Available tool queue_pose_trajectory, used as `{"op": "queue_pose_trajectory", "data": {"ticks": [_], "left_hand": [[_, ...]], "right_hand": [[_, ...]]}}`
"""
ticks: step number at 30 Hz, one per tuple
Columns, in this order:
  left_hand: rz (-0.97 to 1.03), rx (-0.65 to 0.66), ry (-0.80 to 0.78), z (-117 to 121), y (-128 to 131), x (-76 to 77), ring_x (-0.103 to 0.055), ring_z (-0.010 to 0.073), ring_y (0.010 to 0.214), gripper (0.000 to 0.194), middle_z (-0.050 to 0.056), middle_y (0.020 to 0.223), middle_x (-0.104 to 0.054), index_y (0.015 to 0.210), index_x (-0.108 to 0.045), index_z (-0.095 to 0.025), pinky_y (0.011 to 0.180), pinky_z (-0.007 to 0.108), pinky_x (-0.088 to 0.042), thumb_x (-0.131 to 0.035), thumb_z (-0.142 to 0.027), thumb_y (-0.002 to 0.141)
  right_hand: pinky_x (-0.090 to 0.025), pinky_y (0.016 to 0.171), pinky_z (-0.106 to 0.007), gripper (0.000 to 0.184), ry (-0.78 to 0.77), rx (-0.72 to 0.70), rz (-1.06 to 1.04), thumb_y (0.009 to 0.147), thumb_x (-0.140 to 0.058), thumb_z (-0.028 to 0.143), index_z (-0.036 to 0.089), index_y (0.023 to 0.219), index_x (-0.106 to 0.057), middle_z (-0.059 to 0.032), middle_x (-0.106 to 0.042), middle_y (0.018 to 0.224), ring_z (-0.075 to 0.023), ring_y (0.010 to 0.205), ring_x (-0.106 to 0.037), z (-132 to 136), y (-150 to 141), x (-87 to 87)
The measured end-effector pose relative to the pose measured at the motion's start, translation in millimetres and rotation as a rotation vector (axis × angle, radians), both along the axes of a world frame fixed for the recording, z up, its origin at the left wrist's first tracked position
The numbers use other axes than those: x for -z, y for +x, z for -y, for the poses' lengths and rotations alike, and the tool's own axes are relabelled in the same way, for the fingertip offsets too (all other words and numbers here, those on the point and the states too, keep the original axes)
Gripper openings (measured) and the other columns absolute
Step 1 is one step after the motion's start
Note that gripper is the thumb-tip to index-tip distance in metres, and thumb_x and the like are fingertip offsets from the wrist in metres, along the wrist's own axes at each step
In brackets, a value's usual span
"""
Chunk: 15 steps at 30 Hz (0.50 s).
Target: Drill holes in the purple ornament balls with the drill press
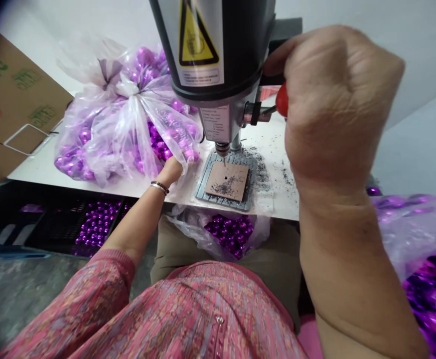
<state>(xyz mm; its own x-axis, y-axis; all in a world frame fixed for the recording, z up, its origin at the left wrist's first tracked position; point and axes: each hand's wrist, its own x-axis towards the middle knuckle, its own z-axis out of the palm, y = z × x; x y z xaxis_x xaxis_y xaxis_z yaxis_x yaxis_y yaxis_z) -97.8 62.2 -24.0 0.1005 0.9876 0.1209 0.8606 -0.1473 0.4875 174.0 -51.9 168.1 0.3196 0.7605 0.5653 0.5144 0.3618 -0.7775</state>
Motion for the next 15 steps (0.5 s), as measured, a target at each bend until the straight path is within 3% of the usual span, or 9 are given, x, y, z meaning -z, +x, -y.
{"op": "queue_pose_trajectory", "data": {"ticks": [4,7,11,15], "left_hand": [[0.152,-0.24,0.005,27.9,-9.6,-4.4,-0.068,0.023,0.094,0.027,0.01,0.096,-0.073,0.105,-0.065,-0.015,0.091,0.034,-0.055,-0.068,-0.018,0.079],[0.446,-0.405,0.012,58.8,-25.0,-19.2,-0.067,0.0198,0.089,0.048,0.008,0.101,-0.069,0.113,-0.059,-0.016,0.081,0.032,-0.056,-0.077,-0.024,0.07],[0.981,-0.246,-0.156,96.4,-32.9,-39.4,-0.067,0.0155,0.083,0.05,0.005,0.106,-0.067,0.119,-0.055,-0.024,0.071,0.028,-0.056,-0.071,-0.035,0.073],[1.131,-0.04,-0.327,111.4,-9.9,-41.6,-0.062,0.0126,0.075,0.049,0.006,0.102,-0.069,0.119,-0.061,-0.024,0.064,0.026,-0.051,-0.073,-0.04,0.075]], "right_hand": [[-0.036,0.071,-0.021,0.037,0.062,0.013,-0.011,0.099,-0.043,0.034,0.025,0.094,-0.078,0.0035,-0.06,0.076,0.0041,0.064,-0.042,-2.8,4.2,9.3],[-0.037,0.071,-0.021,0.036,0.123,-0.018,-0.013,0.099,-0.046,0.036,0.022,0.092,-0.079,0.0014,-0.06,0.075,0.0025,0.066,-0.048,-7.8,8.6,16.5],[-0.041,0.074,-0.018,0.035,0.215,-0.074,-0.006,0.099,-0.047,0.029,0.018,0.09,-0.079,0.0002,-0.06,0.072,0.0015,0.075,-0.054,-11.8,8.4,17.9],[-0.04,0.072,-0.018,0.034,0.175,-0.093,-0.087,0.096,-0.045,0.02,0.014,0.089,-0.078,0.0012,-0.059,0.07,0.0035,0.068,-0.047,-5.1,-1.4,9.7]]}}
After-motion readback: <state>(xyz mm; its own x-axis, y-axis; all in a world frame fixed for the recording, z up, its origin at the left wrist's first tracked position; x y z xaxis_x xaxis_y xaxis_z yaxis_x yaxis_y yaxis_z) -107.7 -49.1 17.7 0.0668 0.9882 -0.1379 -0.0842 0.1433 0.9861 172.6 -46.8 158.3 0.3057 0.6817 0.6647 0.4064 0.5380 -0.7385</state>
